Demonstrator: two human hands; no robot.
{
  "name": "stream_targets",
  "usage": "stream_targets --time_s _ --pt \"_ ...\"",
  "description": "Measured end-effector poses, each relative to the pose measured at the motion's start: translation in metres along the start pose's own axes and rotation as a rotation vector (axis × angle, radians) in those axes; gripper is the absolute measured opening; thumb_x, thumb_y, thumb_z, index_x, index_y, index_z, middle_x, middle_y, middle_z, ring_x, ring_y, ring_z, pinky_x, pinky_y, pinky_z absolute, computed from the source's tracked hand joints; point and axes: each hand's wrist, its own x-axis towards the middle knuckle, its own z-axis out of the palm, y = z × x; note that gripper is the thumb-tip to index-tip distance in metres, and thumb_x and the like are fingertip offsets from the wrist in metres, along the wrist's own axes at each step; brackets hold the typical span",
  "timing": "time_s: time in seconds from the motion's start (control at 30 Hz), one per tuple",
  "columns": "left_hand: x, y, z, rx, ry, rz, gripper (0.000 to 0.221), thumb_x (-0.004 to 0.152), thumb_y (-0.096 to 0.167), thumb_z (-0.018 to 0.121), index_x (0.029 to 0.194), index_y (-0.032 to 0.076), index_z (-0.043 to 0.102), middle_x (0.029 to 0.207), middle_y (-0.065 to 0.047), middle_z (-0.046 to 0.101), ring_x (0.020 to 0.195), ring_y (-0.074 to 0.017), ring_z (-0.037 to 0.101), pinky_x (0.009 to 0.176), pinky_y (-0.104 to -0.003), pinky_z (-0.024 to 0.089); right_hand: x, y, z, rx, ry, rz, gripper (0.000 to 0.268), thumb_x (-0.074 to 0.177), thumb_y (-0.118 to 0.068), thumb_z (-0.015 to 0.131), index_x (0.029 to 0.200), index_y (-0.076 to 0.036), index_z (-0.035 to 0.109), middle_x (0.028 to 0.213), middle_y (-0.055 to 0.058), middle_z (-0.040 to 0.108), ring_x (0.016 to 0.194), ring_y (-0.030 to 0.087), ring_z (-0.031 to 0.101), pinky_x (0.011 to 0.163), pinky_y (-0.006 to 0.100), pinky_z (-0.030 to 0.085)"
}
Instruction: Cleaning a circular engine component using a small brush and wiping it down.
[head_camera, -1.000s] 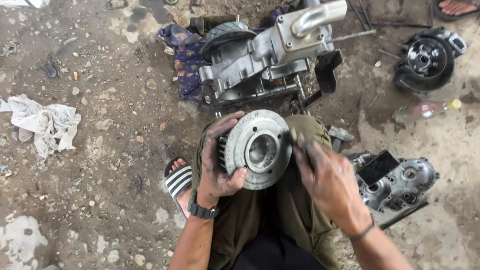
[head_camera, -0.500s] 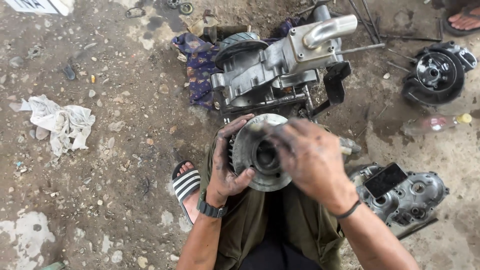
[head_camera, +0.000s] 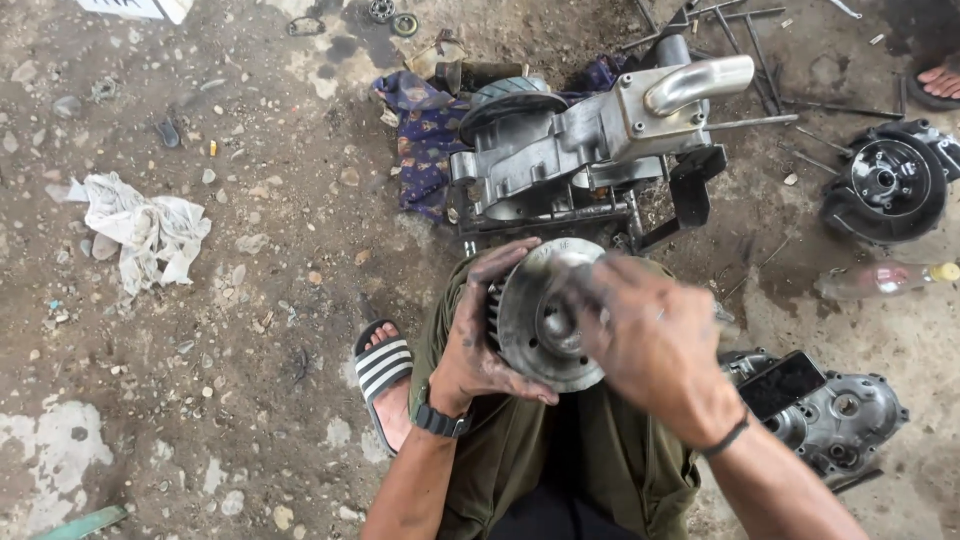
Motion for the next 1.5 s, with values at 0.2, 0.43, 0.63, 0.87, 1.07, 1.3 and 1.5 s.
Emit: stream_targets --time_s 0.2,0.43,0.63,0.87,1.07,1.3,1.5 --pt "0.003 0.007 -0.002 -0.033 0.001 -0.051 0.114 0.054 0.062 0.085 0.149 0.015 0.042 0.151 -0.013 0.05 0.143 -0.0336 0.051 0.129 -0.053 0.043 -0.004 -0.009 -0.009 0.043 0.001 -0.265 0.035 0.078 -0.01 0.068 0.112 -0.017 0.071 0.078 -0.001 0.058 0.045 0.013 0.049 0.035 0.029 0.039" --pt "0.012 0.003 -0.003 -0.019 -0.016 0.026 0.118 0.056 0.06 0.091 0.142 -0.006 0.043 0.139 -0.031 0.051 0.132 -0.0513 0.051 0.112 -0.063 0.039 0.002 0.007 -0.001 -0.085 -0.051 -0.247 0.01 0.083 -0.031 0.058 0.075 -0.026 0.064 0.077 -0.004 0.069 0.06 0.028 0.07 0.049 0.041 0.057" --pt "0.004 0.004 -0.003 -0.036 -0.04 -0.059 0.125 0.05 0.067 0.089 0.142 -0.004 0.043 0.143 -0.03 0.05 0.135 -0.0483 0.05 0.116 -0.061 0.037 0.009 0.022 -0.006 -0.155 -0.043 -0.282 0.014 0.086 -0.026 0.056 0.081 -0.026 0.069 0.085 -0.004 0.073 0.062 0.023 0.072 0.052 0.037 0.057" --pt "0.009 0.007 -0.005 -0.038 -0.041 -0.041 0.131 0.051 0.08 0.075 0.144 -0.005 0.041 0.144 -0.03 0.048 0.138 -0.0468 0.047 0.117 -0.061 0.035 0.007 0.039 0.0 -0.223 -0.028 -0.272 0.013 0.084 -0.037 0.056 0.086 -0.032 0.068 0.094 -0.006 0.076 0.074 0.023 0.075 0.059 0.037 0.059" --pt "0.009 0.01 -0.003 -0.036 -0.057 -0.062 0.137 0.045 0.086 0.069 0.143 -0.006 0.041 0.143 -0.03 0.046 0.137 -0.0469 0.045 0.118 -0.062 0.033 0.01 0.017 -0.018 -0.127 0.019 -0.222 0.042 0.105 -0.044 0.042 0.09 -0.023 0.075 0.054 -0.007 0.05 0.036 0.011 0.035 0.027 0.029 0.029" --pt "0.002 0.004 -0.001 0.009 -0.05 -0.046 0.136 0.044 0.086 0.068 0.14 -0.007 0.043 0.14 -0.029 0.05 0.134 -0.0474 0.05 0.116 -0.06 0.037 0.001 0.024 -0.01 -0.072 -0.162 -0.357 0.015 0.084 -0.033 0.053 0.08 -0.03 0.067 0.082 -0.005 0.073 0.061 0.028 0.072 0.051 0.042 0.059" --pt "0.012 0.011 -0.002 0.011 -0.05 0.012 0.133 0.048 0.079 0.076 0.144 -0.006 0.04 0.145 -0.027 0.047 0.139 -0.0435 0.046 0.119 -0.056 0.034 0.009 0.017 -0.011 -0.042 -0.065 -0.35 0.041 0.094 -0.009 0.057 0.126 -0.031 0.07 0.057 -0.005 0.061 0.03 0.009 0.039 0.022 0.023 0.039"
